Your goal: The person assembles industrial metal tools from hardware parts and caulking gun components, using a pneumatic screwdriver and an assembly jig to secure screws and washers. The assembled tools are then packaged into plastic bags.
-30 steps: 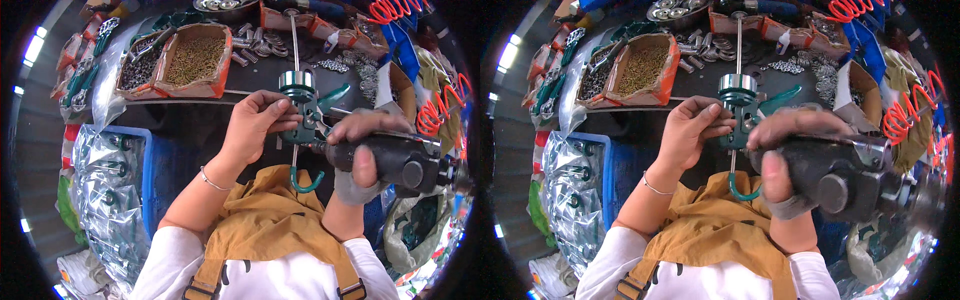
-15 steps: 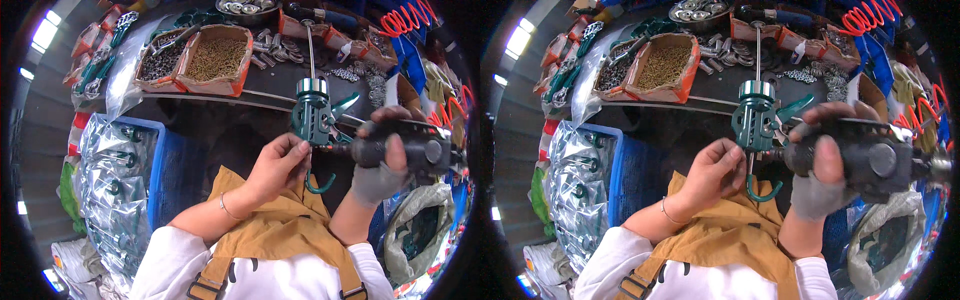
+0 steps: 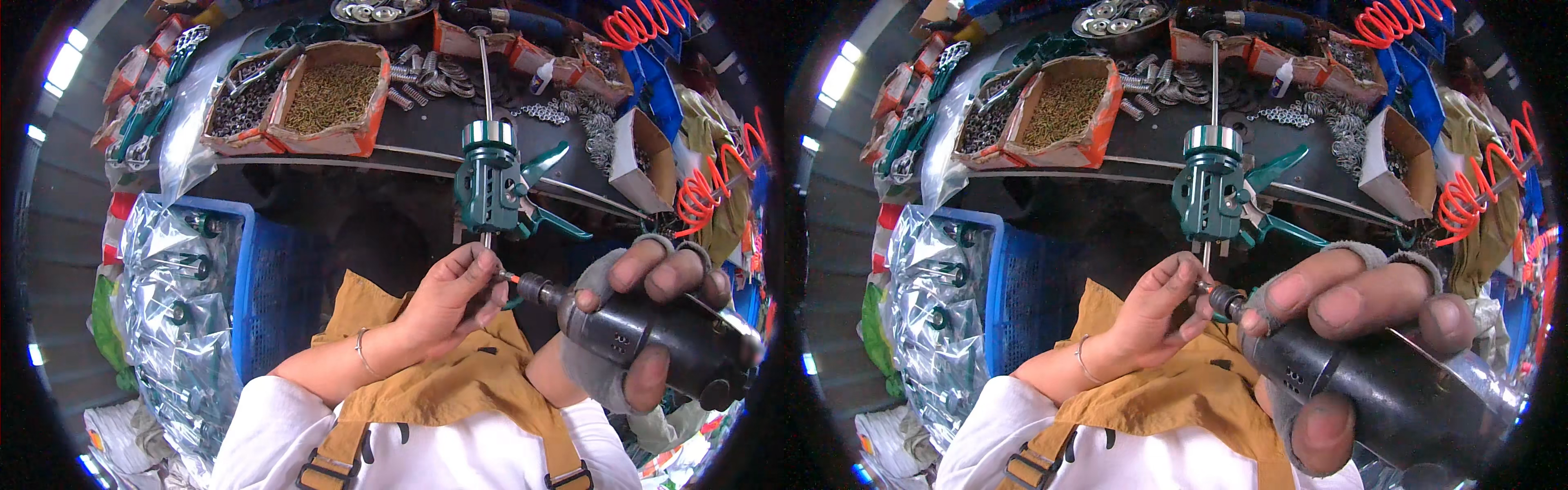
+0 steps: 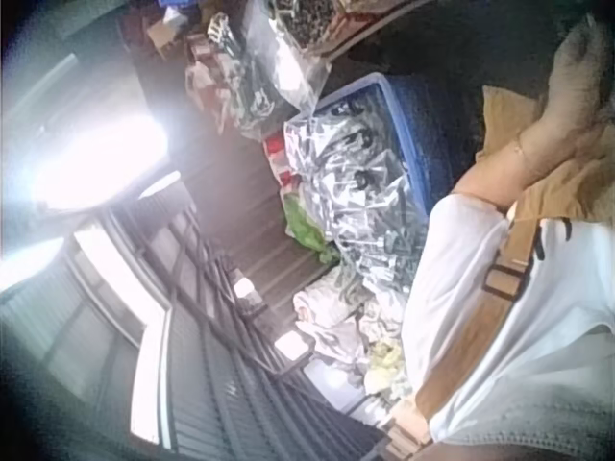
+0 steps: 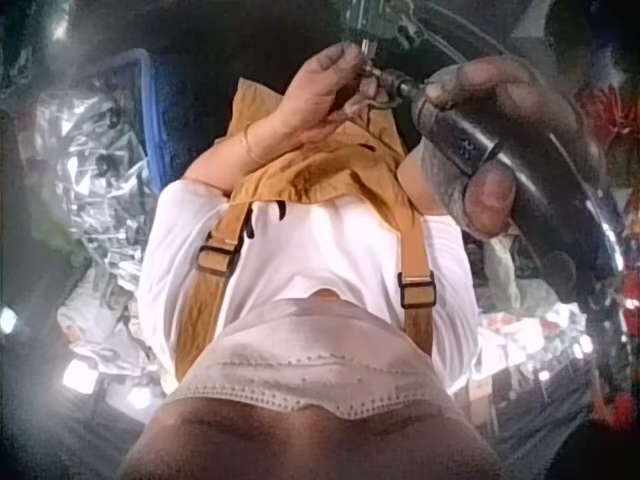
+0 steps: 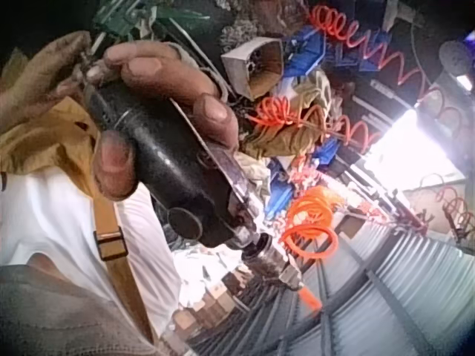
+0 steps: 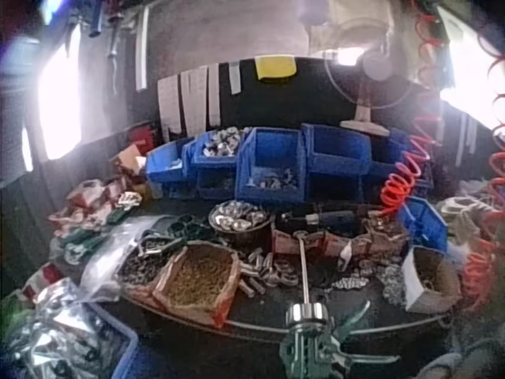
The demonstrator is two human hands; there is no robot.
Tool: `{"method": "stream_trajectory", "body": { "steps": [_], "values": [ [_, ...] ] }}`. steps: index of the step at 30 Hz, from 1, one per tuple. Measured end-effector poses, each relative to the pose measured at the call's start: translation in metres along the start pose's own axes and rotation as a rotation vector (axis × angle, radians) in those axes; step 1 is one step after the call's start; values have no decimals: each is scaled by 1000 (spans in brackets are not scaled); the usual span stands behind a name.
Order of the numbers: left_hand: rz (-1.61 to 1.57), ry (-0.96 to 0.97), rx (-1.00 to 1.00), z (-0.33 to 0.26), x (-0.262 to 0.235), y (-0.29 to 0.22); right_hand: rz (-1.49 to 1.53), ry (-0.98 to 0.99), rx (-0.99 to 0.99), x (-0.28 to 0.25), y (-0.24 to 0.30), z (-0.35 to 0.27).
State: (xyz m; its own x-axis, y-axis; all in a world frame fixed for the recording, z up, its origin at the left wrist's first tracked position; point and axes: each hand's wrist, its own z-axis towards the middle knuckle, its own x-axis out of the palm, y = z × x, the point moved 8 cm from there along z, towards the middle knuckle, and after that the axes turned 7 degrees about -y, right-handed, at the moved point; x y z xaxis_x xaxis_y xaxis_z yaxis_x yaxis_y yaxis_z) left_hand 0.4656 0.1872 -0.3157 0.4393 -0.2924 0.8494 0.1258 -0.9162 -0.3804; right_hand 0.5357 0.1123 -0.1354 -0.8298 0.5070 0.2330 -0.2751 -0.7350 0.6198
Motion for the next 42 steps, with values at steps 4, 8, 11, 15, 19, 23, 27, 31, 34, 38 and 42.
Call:
{"method": "stream_trajectory", "body": {
  "steps": [4,8,11,15,19,23,27,31,34,38,42],
  "values": [
    [241,12,69,-1,3,-5,59,-25,6,0,-4,-1],
    [321,-300,560,1,-16,-60,63,-135,22,-4,-9,-3],
    [428,-486,763,14,-53,-114,64,-133,-31,-11,-27,-3],
    [1165,-386,563,55,-43,-115,-33,-62,-18,-4,-45,4],
    [1328,-301,125,72,-29,-95,-218,-208,137,-4,-67,5],
    [1129,-288,168,73,-26,-91,-20,-182,31,-4,-79,-2],
    [1115,-325,173,76,-31,-91,-65,-213,80,-2,-84,0],
    [1159,-318,144,77,-23,-87,-95,-326,221,-7,-76,1],
    [1131,-330,323,78,-13,-92,32,-493,251,-25,-56,2],
    [1037,-204,515,77,-4,-101,-117,-759,340,-109,-41,-23],
    [947,-264,449,84,-5,-100,-574,-1227,494,-271,-3,-98]
  ]
}}
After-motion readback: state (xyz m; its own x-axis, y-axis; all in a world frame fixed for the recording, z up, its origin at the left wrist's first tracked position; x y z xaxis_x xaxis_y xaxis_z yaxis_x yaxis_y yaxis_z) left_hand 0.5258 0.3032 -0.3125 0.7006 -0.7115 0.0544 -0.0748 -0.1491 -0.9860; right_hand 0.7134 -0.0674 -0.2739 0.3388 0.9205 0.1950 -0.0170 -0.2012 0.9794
